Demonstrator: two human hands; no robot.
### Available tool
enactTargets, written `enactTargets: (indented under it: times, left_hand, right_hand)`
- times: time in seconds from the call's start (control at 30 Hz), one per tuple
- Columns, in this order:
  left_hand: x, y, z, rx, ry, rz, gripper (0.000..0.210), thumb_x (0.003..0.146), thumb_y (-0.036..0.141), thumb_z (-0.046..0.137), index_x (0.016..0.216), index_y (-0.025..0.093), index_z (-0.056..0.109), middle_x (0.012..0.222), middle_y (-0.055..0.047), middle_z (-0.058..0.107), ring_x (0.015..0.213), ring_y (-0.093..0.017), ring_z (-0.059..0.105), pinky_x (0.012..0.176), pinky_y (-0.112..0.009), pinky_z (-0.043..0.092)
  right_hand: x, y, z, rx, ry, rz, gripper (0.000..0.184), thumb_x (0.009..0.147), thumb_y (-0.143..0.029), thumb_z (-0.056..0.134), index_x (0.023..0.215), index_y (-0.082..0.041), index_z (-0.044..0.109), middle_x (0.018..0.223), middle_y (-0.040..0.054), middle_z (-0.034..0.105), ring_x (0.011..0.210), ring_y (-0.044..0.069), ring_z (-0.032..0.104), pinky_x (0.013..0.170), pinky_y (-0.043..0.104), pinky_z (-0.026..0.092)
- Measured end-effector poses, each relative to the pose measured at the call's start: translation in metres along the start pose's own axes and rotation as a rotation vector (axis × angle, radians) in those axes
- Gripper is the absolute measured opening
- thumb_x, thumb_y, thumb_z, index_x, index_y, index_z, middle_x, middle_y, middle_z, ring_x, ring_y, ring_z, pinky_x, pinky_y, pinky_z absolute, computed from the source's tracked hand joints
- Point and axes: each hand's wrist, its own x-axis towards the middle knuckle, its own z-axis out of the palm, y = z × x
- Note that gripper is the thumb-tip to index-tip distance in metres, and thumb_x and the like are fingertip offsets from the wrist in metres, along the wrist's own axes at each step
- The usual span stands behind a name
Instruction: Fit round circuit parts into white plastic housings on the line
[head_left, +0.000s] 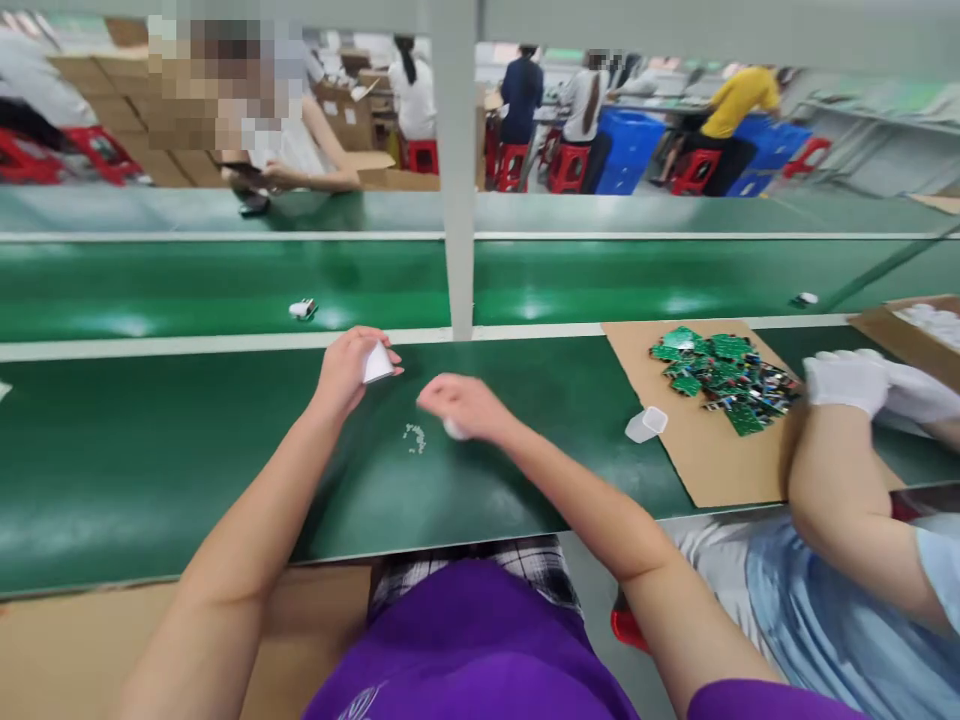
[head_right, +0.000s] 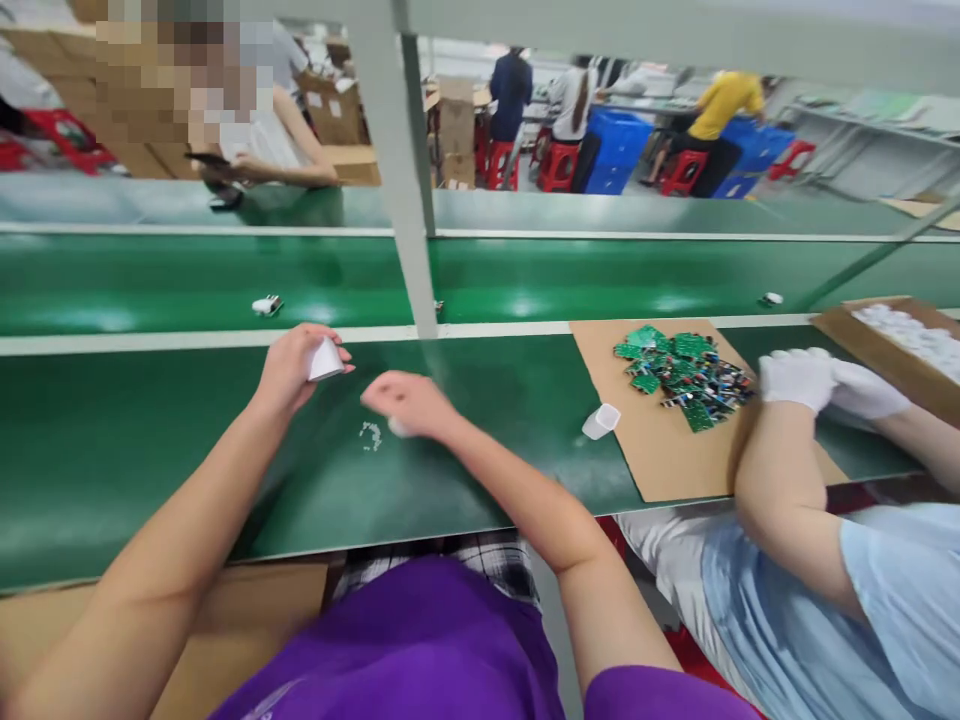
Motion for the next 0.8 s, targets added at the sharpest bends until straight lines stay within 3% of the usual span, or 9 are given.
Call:
enactTargets:
  times: [0.13,0.27,0.4,0.57,0.8]
  left_hand:
    - [-0.004,-0.012,0.001,-0.045,-0.015,-0.054,0.012,0.064,0.024,0.059,0.069,0.014,0.058,0.067,-0.001,0.061,0.053,-0.012,0.063,0.05,-0.029,0.06]
    - [-0.015,-0.023,0.006,-0.071,-0.063,-0.169,0.011,0.066,0.024,0.058,0.07,0.014,0.056,0.065,-0.001,0.06,0.051,-0.012,0.062,0.048,-0.029,0.059]
    - [-0.032,-0.026,0.007,-0.144,-0.182,-0.271,0.014,0.067,0.024,0.06,0.076,0.014,0.057,0.069,-0.001,0.062,0.052,-0.014,0.063,0.047,-0.03,0.059]
    - [-0.051,-0.026,0.01,-0.307,-0.373,-0.367,0.019,0.07,0.026,0.065,0.085,0.017,0.057,0.078,-0.002,0.064,0.057,-0.016,0.065,0.046,-0.031,0.059]
    - [-0.061,-0.029,0.012,-0.515,-0.532,-0.54,0.026,0.071,0.029,0.071,0.087,0.018,0.055,0.075,-0.003,0.066,0.064,-0.019,0.069,0.047,-0.032,0.061]
  right_hand:
    - [0.013,0.035,0.002,-0.197,0.032,0.053,0.017,0.095,-0.022,0.053,0.085,-0.017,0.066,0.062,-0.0027,0.054,0.06,0.012,0.052,0.061,0.024,0.04]
    - [0.015,0.048,0.002,-0.317,0.094,-0.028,0.013,0.091,-0.017,0.057,0.082,-0.018,0.066,0.07,0.0022,0.06,0.073,0.018,0.058,0.068,0.029,0.042]
    - [0.001,0.036,0.004,-0.314,0.17,-0.171,0.013,0.093,-0.02,0.056,0.09,-0.019,0.068,0.091,0.0071,0.067,0.092,0.02,0.061,0.084,0.034,0.047]
    - [-0.024,0.014,0.004,-0.09,0.321,-0.468,0.012,0.096,-0.02,0.057,0.104,-0.02,0.066,0.096,0.0048,0.068,0.089,0.016,0.064,0.077,0.031,0.053]
    - [-0.033,0.003,0.003,-0.048,0.298,-0.53,0.013,0.095,-0.02,0.061,0.106,-0.021,0.066,0.097,0.0045,0.067,0.087,0.016,0.064,0.077,0.032,0.055]
